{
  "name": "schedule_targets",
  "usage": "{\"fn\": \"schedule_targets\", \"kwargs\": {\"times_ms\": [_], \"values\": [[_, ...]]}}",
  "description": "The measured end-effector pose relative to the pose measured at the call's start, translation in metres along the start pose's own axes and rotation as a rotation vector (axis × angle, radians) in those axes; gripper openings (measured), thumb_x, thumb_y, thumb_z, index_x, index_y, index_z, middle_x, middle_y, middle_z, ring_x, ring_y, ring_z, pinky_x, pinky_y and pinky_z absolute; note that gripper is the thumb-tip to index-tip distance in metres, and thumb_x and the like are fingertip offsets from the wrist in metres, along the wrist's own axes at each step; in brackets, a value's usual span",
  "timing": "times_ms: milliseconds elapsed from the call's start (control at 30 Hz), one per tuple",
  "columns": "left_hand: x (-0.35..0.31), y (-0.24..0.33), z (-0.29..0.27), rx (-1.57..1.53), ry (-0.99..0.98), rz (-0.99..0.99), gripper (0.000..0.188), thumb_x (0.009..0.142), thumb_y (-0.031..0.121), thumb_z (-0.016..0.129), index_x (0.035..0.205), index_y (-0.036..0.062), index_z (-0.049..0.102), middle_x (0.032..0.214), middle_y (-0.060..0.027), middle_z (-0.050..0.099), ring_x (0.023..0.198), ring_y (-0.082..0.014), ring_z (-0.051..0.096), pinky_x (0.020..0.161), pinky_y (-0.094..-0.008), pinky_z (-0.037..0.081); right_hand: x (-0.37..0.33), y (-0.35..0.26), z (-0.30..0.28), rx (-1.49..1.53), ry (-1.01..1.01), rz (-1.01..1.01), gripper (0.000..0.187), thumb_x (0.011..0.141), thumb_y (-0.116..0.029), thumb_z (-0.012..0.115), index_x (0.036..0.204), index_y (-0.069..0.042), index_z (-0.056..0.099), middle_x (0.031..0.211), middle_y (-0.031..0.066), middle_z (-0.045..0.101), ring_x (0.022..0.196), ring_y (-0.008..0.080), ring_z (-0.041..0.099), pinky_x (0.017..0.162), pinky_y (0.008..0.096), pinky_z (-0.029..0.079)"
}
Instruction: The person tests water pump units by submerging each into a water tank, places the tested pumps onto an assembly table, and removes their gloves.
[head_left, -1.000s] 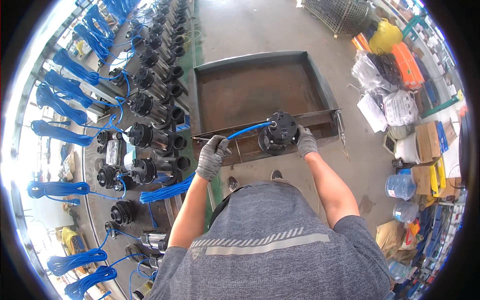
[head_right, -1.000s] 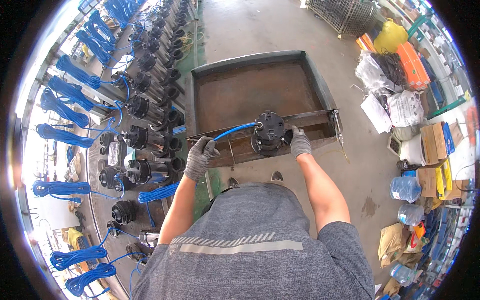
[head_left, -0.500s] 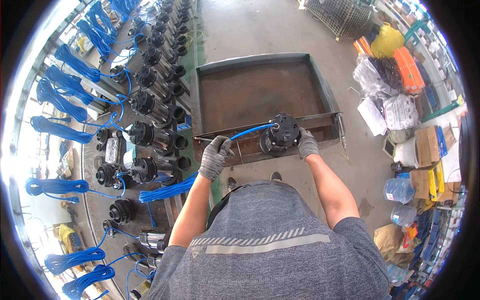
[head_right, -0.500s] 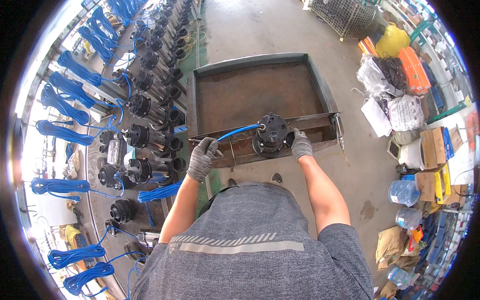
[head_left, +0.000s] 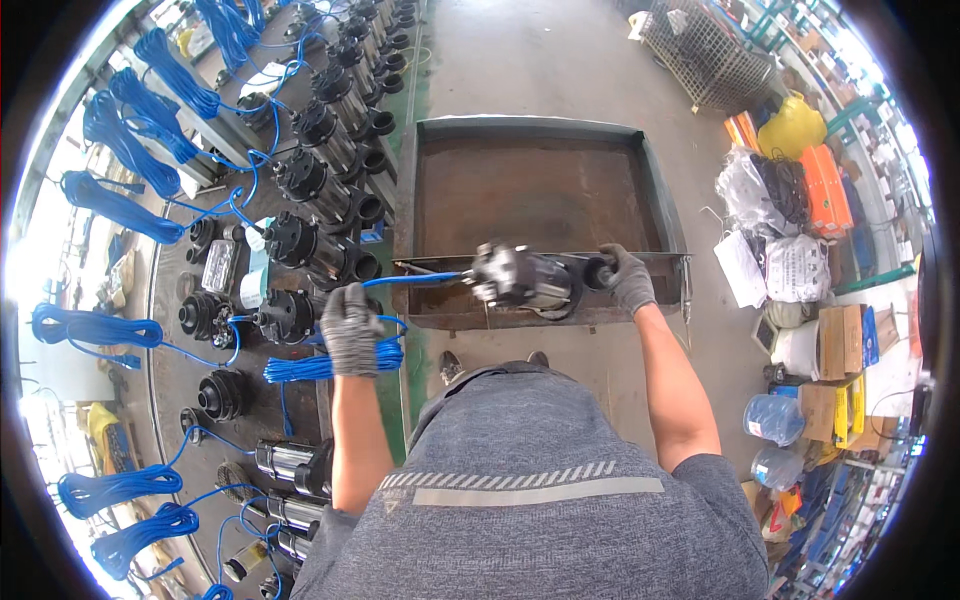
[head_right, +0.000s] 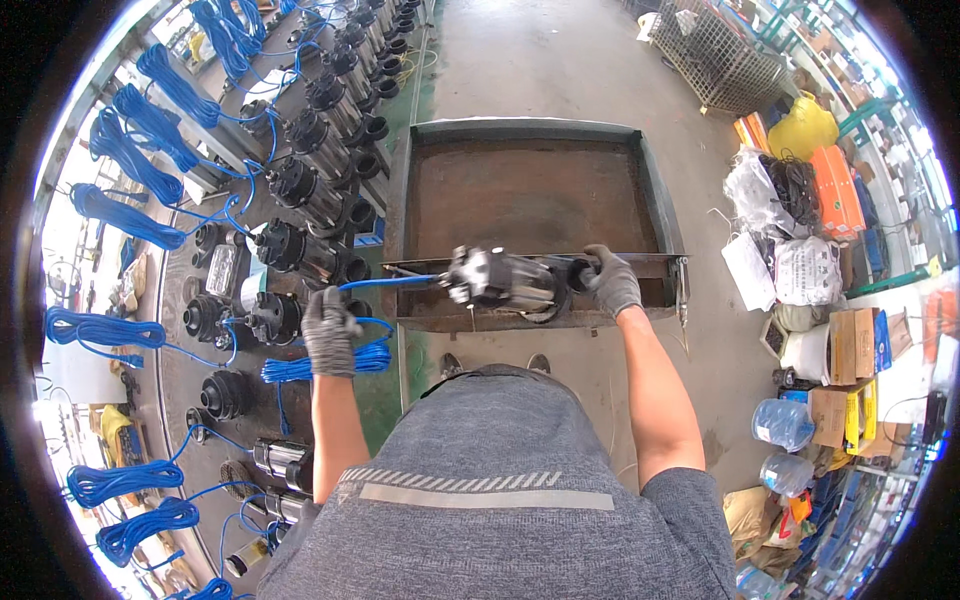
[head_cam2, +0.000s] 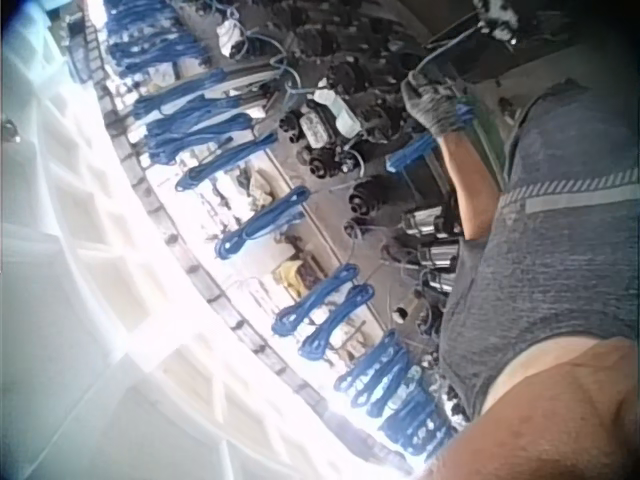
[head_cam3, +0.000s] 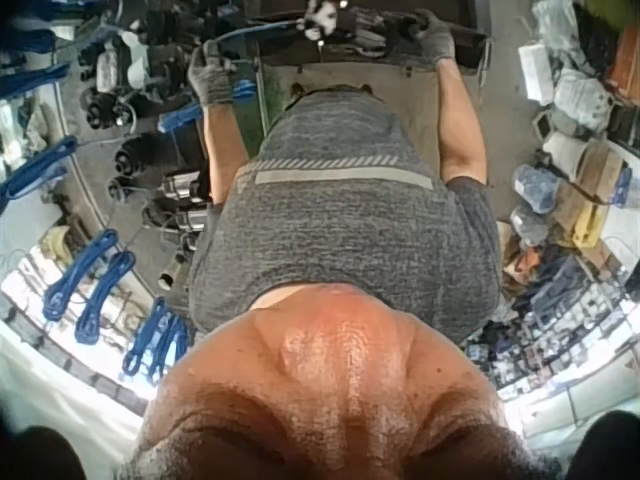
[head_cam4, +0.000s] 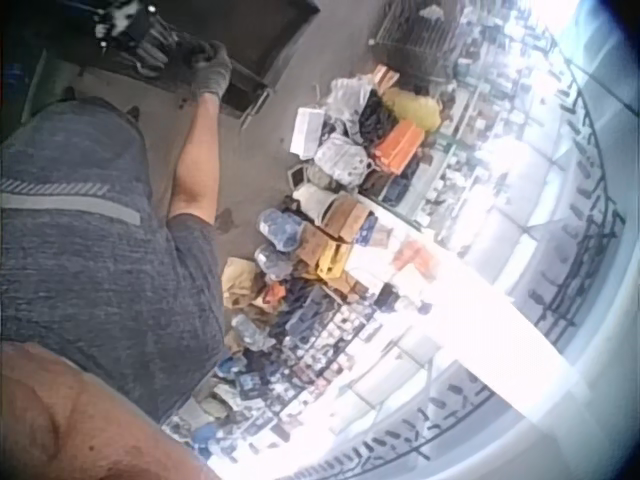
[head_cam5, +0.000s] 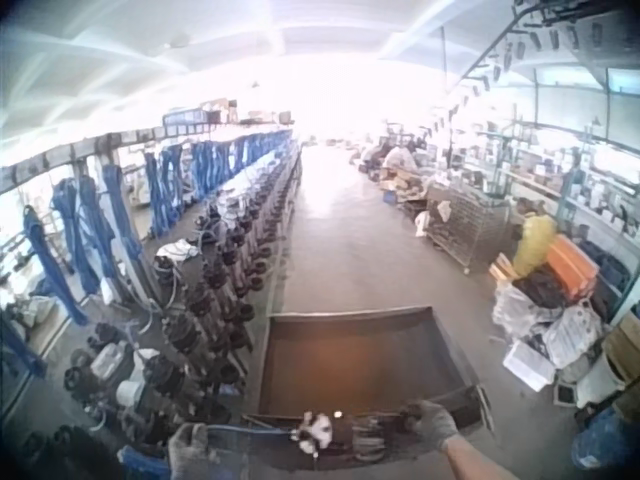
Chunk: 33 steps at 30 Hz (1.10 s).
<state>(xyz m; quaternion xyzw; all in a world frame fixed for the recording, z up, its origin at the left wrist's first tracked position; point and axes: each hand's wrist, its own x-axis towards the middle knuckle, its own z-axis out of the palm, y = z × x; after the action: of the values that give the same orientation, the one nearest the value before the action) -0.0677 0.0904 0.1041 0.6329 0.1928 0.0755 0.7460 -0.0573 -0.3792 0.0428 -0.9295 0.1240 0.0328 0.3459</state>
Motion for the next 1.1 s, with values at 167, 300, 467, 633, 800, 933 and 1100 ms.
{"fn": "schedule_targets", "kwargs": {"times_ms": [167, 300, 467, 633, 800, 933, 1100], "values": [[0.024, -0.031, -0.047, 0.404, 0.09, -0.064, 0.026, 0.107, 0.029, 0.067, 0.098, 0.0047, 0.066, 0.068, -0.0024, 0.059, 0.048, -0.0096, 0.05, 0.041, -0.0307, 0.039, -0.01, -0.114, -0.006, -0.286, -0.139, -0.253, 0.037, 0.086, -0.025, 0.077, 0.122, -0.015, 0.074, 0.121, 0.0126, 0.071, 0.11, 0.0358, 0.07, 0.095, 0.0469, 0.057], [0.028, -0.062, -0.062, 0.55, 0.031, 0.005, 0.019, 0.105, 0.025, 0.069, 0.102, 0.0062, 0.069, 0.065, -0.001, 0.058, 0.05, -0.0096, 0.052, 0.044, -0.0312, 0.043, -0.015, -0.141, 0.003, -0.384, -0.156, -0.271, 0.032, 0.087, -0.024, 0.075, 0.117, -0.014, 0.075, 0.123, 0.0115, 0.07, 0.111, 0.0355, 0.07, 0.095, 0.0469, 0.057], [0.013, -0.079, -0.064, 0.566, -0.061, 0.066, 0.014, 0.103, 0.018, 0.07, 0.107, 0.0044, 0.071, 0.083, -0.0045, 0.067, 0.077, -0.0141, 0.066, 0.074, -0.0314, 0.054, -0.009, -0.141, 0.008, -0.409, -0.185, -0.189, 0.033, 0.087, -0.023, 0.074, 0.119, -0.012, 0.074, 0.124, 0.0135, 0.07, 0.111, 0.0359, 0.07, 0.096, 0.0461, 0.057], [-0.026, -0.097, -0.084, 0.093, 0.113, 0.193, 0.019, 0.107, 0.023, 0.066, 0.11, 0.0042, 0.068, 0.083, -0.0026, 0.069, 0.071, -0.0099, 0.064, 0.065, -0.0285, 0.053, -0.007, -0.124, 0.009, -0.336, -0.207, -0.185, 0.047, 0.093, -0.032, 0.07, 0.133, -0.009, 0.067, 0.134, 0.0204, 0.066, 0.124, 0.0393, 0.064, 0.106, 0.0461, 0.051], [-0.066, -0.131, -0.119, 0.112, 0.332, -0.591, 0.042, 0.101, 0.048, 0.072, 0.11, 0.0072, 0.069, 0.088, -0.0068, 0.071, 0.07, -0.0153, 0.066, 0.068, -0.0317, 0.057, 0.008, -0.088, 0.017, -0.115, -0.372, -0.006, 0.068, 0.098, -0.038, 0.069, 0.152, -0.002, 0.049, 0.124, 0.0209, 0.071, 0.112, 0.0316, 0.071, 0.097, 0.0399, 0.055], [-0.045, -0.176, -0.109, -0.435, 0.448, -0.597, 0.053, 0.097, 0.055, 0.073, 0.126, 0.0099, 0.067, 0.105, -0.0073, 0.071, 0.095, -0.0195, 0.07, 0.082, -0.039, 0.061, 0.026, -0.075, 0.022, 0.099, -0.491, 0.227, 0.071, 0.095, -0.026, 0.073, 0.157, -0.011, 0.043, 0.122, 0.0117, 0.068, 0.098, 0.0243, 0.071, 0.068, 0.0386, 0.064], [0.003, -0.199, -0.092, -0.541, 0.682, -0.413, 0.029, 0.093, 0.031, 0.082, 0.102, 0.0104, 0.063, 0.085, -0.0048, 0.067, 0.066, -0.0196, 0.066, 0.06, -0.0384, 0.058, 0.028, -0.084, 0.014, 0.31, -0.586, 0.432, 0.076, 0.092, -0.012, 0.071, 0.16, -0.017, 0.038, 0.125, 0.0088, 0.064, 0.088, 0.0219, 0.071, 0.06, 0.0378, 0.066]]}}
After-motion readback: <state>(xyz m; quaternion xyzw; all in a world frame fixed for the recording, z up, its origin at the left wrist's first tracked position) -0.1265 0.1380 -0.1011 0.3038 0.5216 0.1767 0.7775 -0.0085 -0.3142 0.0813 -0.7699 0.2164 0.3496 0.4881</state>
